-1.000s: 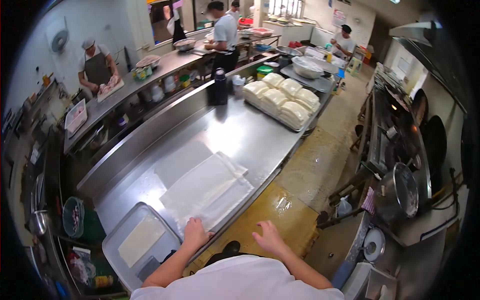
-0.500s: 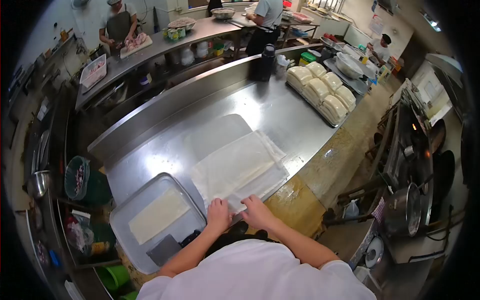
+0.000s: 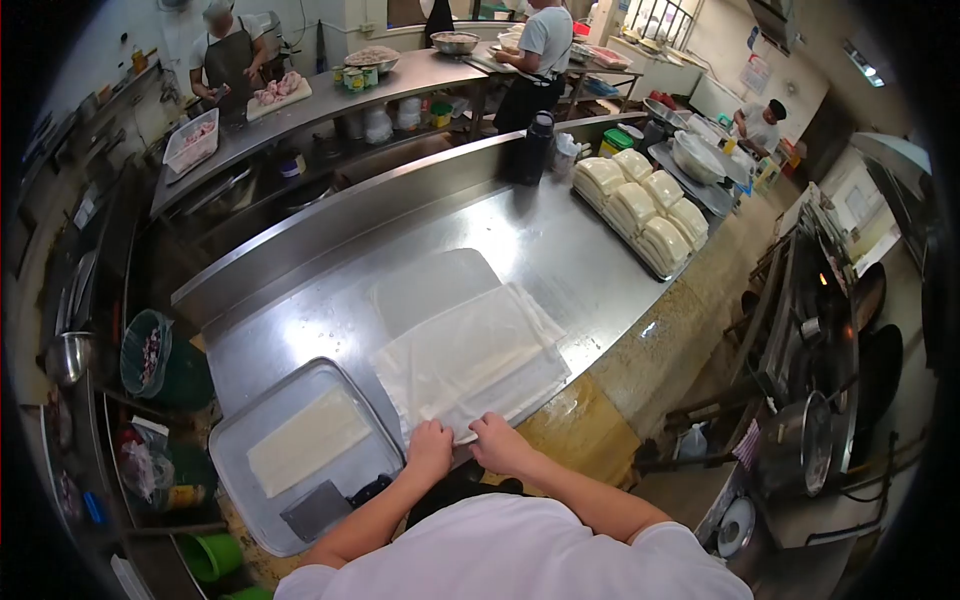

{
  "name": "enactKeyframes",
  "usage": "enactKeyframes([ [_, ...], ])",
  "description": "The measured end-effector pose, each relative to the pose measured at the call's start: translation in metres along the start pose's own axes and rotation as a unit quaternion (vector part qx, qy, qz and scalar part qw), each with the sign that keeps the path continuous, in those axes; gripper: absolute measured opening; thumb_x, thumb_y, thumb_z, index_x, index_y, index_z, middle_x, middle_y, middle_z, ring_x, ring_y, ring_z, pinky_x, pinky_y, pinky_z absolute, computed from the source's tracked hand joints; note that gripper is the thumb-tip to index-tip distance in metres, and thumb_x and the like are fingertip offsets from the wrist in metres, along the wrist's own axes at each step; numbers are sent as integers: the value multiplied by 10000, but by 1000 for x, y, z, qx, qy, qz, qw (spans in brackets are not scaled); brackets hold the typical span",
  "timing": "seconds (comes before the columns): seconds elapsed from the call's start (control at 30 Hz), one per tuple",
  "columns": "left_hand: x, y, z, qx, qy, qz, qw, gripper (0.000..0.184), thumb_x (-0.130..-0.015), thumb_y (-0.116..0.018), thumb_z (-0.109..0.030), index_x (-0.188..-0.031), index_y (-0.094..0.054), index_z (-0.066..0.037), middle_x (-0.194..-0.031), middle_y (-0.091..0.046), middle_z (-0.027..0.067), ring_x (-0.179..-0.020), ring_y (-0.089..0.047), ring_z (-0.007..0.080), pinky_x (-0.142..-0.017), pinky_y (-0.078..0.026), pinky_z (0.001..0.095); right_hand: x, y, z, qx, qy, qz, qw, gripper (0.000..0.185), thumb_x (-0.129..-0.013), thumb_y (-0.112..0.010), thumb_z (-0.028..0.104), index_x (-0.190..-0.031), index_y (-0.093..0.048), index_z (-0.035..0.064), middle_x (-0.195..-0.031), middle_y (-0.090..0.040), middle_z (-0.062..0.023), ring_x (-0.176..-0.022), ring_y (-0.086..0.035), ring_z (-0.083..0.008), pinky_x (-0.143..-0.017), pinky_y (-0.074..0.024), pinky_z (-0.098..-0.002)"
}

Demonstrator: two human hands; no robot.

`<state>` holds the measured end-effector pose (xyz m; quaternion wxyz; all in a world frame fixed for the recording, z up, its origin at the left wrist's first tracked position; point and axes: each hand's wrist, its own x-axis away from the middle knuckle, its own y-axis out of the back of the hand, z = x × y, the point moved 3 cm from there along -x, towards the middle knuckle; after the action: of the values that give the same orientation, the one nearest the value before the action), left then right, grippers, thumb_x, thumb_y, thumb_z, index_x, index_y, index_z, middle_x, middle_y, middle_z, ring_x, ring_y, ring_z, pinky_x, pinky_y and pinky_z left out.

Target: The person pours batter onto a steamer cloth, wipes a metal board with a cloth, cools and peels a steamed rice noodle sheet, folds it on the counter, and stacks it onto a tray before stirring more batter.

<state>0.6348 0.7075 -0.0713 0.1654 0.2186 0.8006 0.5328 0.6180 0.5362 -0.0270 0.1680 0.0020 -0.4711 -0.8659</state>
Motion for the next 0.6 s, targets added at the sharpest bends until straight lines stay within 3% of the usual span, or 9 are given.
enactKeyframes([
  [0.1,-8,-10,4,64,0,-59,996,147,-841,-707,-132,-955,-641,-66,-920,-641,185,-912,-636,397,-785,-520,513,-12,10,2,83,50,-80,992,459,-816,-743,136,-1247,-632,23,-1138,-632,-229,-1123,-614,-414,-981,-501,-507],
  [0.13,-14,4,0,114,35,-83,989,126,-869,-689,-143,-944,-632,-60,-900,-645,192,-901,-644,404,-783,-523,520,-17,16,3,120,72,-117,983,460,-807,-733,131,-1246,-632,36,-1121,-641,-221,-1111,-620,-404,-968,-498,-515],
  [0.2,-31,37,-7,213,105,-130,963,126,-926,-653,-166,-922,-615,-47,-859,-653,204,-879,-662,416,-778,-530,534,-45,18,-25,174,27,-101,979,399,-786,-724,135,-1173,-666,58,-1066,-657,-191,-1070,-629,-380,-932,-489,-511],
  [0.3,-59,75,-10,251,148,-83,953,199,-940,-663,-222,-945,-610,-30,-858,-659,218,-889,-674,432,-752,-537,559,-78,44,-67,255,8,-116,960,263,-763,-713,135,-1019,-718,74,-959,-670,-144,-993,-636,-349,-886,-468,-493],
  [0.4,-72,115,-23,95,98,51,989,268,-934,-711,-310,-956,-680,-45,-902,-691,217,-890,-681,435,-794,-552,529,-82,82,-88,272,-44,-187,943,157,-751,-704,137,-897,-748,103,-935,-661,-133,-1008,-622,-333,-923,-446,-481],
  [0.6,-65,62,-14,-48,-79,119,989,402,-927,-698,-454,-992,-777,-65,-884,-729,224,-922,-713,404,-847,-563,513,-31,112,-136,253,-174,-264,914,83,-757,-687,127,-807,-754,130,-942,-642,-129,-1029,-583,-337,-966,-417,-473],
])
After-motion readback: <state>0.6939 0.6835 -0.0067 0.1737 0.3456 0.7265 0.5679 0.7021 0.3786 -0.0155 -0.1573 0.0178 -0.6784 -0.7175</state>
